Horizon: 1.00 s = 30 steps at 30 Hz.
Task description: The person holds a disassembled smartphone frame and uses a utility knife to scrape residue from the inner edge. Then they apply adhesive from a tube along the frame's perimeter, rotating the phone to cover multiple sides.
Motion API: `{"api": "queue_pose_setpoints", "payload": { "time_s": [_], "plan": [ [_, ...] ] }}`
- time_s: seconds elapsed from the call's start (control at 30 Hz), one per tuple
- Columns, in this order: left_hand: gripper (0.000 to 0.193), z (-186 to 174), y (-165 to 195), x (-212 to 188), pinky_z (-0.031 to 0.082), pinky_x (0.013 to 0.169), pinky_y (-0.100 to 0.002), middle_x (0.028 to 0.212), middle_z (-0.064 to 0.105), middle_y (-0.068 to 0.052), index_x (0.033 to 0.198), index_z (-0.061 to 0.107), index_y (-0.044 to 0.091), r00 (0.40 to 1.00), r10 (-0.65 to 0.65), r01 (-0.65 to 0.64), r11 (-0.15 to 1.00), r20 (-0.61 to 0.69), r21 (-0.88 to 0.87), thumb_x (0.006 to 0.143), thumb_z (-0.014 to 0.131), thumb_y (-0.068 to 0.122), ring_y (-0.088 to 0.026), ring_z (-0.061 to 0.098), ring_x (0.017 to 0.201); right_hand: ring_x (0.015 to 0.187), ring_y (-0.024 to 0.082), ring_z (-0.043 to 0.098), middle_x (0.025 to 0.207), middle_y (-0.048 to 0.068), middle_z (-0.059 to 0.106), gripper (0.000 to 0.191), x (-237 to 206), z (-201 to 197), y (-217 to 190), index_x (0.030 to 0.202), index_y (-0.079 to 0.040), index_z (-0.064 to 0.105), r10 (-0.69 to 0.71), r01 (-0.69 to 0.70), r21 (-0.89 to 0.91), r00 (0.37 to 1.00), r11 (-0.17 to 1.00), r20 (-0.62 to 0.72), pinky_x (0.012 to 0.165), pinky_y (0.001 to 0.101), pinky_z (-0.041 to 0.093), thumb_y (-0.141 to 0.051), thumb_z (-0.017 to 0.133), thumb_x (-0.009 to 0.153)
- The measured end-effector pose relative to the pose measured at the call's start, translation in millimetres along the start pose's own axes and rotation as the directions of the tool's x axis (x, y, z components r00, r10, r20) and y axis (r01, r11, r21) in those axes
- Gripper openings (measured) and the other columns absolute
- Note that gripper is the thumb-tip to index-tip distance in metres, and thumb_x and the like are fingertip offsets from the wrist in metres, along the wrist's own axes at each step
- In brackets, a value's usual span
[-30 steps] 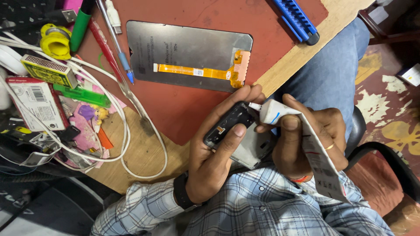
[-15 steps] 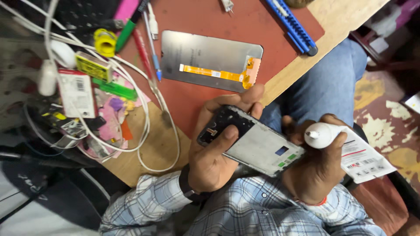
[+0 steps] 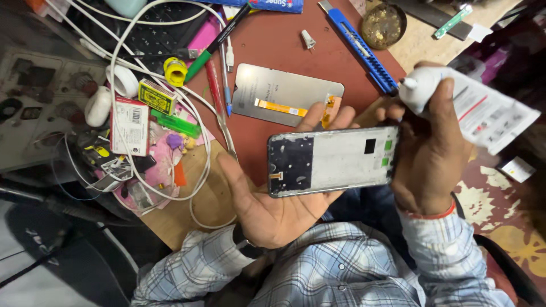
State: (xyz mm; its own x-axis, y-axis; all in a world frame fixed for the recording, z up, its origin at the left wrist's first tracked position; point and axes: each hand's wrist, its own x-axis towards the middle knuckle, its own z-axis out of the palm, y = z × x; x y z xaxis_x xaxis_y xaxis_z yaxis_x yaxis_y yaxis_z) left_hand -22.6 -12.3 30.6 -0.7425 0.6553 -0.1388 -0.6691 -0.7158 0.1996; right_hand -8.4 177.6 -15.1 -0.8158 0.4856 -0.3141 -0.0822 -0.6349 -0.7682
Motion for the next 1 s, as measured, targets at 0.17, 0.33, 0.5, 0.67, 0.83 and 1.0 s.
{"api": "queue_pose_setpoints", "payload": {
  "time_s": [0.17,0.33,0.5,0.67,0.83,1.0],
  "plan": [
    [0.116,4,7,4,0.008,0.133,-0.056,0.176,0.008,-0.012,0.170,0.004,0.009,0.989,-0.143,0.137,0.981,-0.037,-0.134,0.087,0.031,0.086,-0.032,0.011,0.162,0.081,0.018,0.060,0.101,0.011,0.065,0.032,10,13,-16,0.131,0.005,0.058,-0.074,0.078,-0.017,0.984,0.997,0.159,0.077,0.0350,0.055,-0.025,0.055,0.120],
    [0.100,-4,8,5,0.013,0.134,-0.058,0.172,0.019,-0.013,0.170,0.011,0.012,0.978,-0.209,0.206,0.965,-0.004,-0.161,0.096,0.035,0.076,-0.035,0.020,0.159,0.077,0.020,0.058,0.098,0.014,0.061,0.030,21,16,-26,0.130,0.009,0.055,-0.130,0.154,-0.081,0.960,0.985,0.246,0.073,0.0342,0.051,-0.020,0.053,0.122],
    [0.088,-26,-1,-6,0.016,0.132,-0.058,0.166,0.030,-0.015,0.165,0.023,0.007,0.973,-0.225,0.231,0.934,0.053,-0.271,0.097,0.054,0.053,-0.034,0.031,0.153,0.075,0.019,0.057,0.098,0.015,0.061,0.032,22,13,-25,0.133,0.010,0.055,-0.171,0.237,-0.146,0.916,0.960,0.362,0.073,0.0342,0.052,-0.020,0.051,0.124],
    [0.066,-53,-8,-20,0.030,0.124,-0.055,0.145,0.051,-0.012,0.145,0.041,0.009,0.888,-0.393,0.259,0.856,-0.239,-0.447,0.088,0.056,0.039,-0.032,0.046,0.136,0.072,0.020,0.058,0.098,0.014,0.061,0.034,27,11,-19,0.130,0.009,0.056,-0.163,0.267,-0.180,0.880,0.947,0.447,0.068,0.0329,0.052,-0.024,0.054,0.122],
    [0.068,-61,-10,-23,0.031,0.128,-0.053,0.148,0.057,-0.015,0.154,0.047,0.004,0.945,-0.319,0.232,0.810,-0.072,-0.539,0.098,0.058,0.041,-0.033,0.051,0.144,0.069,0.021,0.059,0.098,0.014,0.060,0.036,20,-9,-13,0.127,0.008,0.057,-0.210,0.301,-0.207,0.906,0.931,0.368,0.063,0.0316,0.051,-0.027,0.058,0.120],
    [0.062,-62,-16,-22,0.039,0.122,-0.048,0.142,0.065,-0.014,0.152,0.048,0.002,0.958,-0.217,0.114,0.886,-0.186,-0.449,0.104,0.054,0.040,-0.028,0.058,0.134,0.067,0.021,0.061,0.098,0.014,0.059,0.039,-15,-32,9,0.125,0.008,0.057,-0.276,0.328,-0.248,0.935,0.912,0.221,0.058,0.0303,0.051,-0.030,0.062,0.118]
  ]
}}
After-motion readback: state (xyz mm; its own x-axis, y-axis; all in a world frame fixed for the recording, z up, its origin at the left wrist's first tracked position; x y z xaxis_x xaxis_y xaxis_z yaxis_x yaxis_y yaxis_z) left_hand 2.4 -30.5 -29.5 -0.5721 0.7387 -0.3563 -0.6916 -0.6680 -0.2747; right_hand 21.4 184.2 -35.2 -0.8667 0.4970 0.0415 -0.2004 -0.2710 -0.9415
